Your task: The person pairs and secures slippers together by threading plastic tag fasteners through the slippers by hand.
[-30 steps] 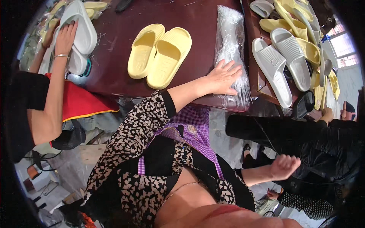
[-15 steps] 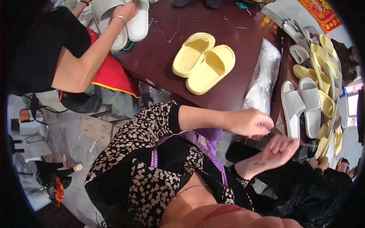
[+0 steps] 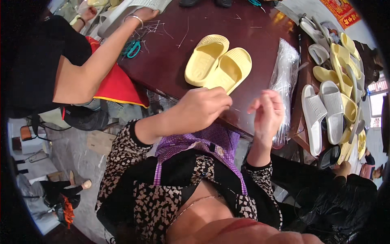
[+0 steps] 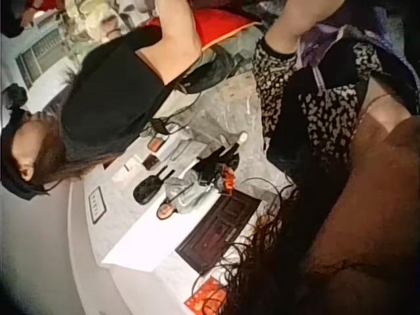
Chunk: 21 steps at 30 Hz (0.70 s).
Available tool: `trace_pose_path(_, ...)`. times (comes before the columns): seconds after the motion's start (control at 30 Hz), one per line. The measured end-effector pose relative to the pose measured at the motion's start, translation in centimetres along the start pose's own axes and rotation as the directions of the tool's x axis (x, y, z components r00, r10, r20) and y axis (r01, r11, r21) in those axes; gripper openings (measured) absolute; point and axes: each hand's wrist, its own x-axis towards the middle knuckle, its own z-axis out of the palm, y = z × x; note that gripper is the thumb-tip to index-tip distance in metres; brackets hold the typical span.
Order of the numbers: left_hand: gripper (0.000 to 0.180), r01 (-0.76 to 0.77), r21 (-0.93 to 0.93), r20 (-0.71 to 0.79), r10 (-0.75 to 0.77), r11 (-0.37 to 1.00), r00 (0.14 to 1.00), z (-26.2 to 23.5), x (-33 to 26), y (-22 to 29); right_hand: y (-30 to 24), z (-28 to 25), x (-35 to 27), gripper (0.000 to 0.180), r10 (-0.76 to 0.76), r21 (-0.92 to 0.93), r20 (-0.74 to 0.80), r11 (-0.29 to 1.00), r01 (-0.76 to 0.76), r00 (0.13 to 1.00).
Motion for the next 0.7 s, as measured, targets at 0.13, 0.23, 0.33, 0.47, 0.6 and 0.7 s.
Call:
trace_pose_path(0.13,0.010,-0.080,0.190,-0.023,0.086,0.978,0.996,-1.2,-1.1,-0.5,2.7,-0.4,-1.5,0.009,0.416,-0.006,0.108,0.908,-0.418,0.903)
trace_pose_path(0.23,0.012,-0.110,0.225,0.055,0.100,0.968,0.994,-1.0,-2.1,-1.5,4.7,-1.0,-2.6,0.009,0.605,0.023,0.135,0.790,-0.613,0.784)
trace_pose_path(0.33,0.010,-0.074,0.149,0.224,0.039,0.986,0.974,-0.6,-3.2,-2.6,6.1,-1.5,-2.9,0.010,0.720,0.049,0.142,0.680,-0.732,0.679)
trace_pose_path(0.47,0.008,-0.083,0.053,0.239,0.068,0.995,0.969,0.2,-2.9,-4.2,6.0,-2.5,-2.4,0.010,0.798,0.049,0.092,0.593,-0.803,0.595)
trace_pose_path(0.6,0.006,0.023,-0.048,0.303,-0.008,0.999,0.953,0.1,-2.0,-5.7,5.5,-2.2,0.0,0.012,0.802,-0.039,0.073,0.596,-0.802,0.593)
trace_pose_path(0.7,0.007,0.016,-0.043,0.295,-0.002,0.999,0.955,0.3,-0.7,-7.9,5.8,-2.2,2.4,0.013,0.767,-0.144,0.048,0.639,-0.756,0.639)
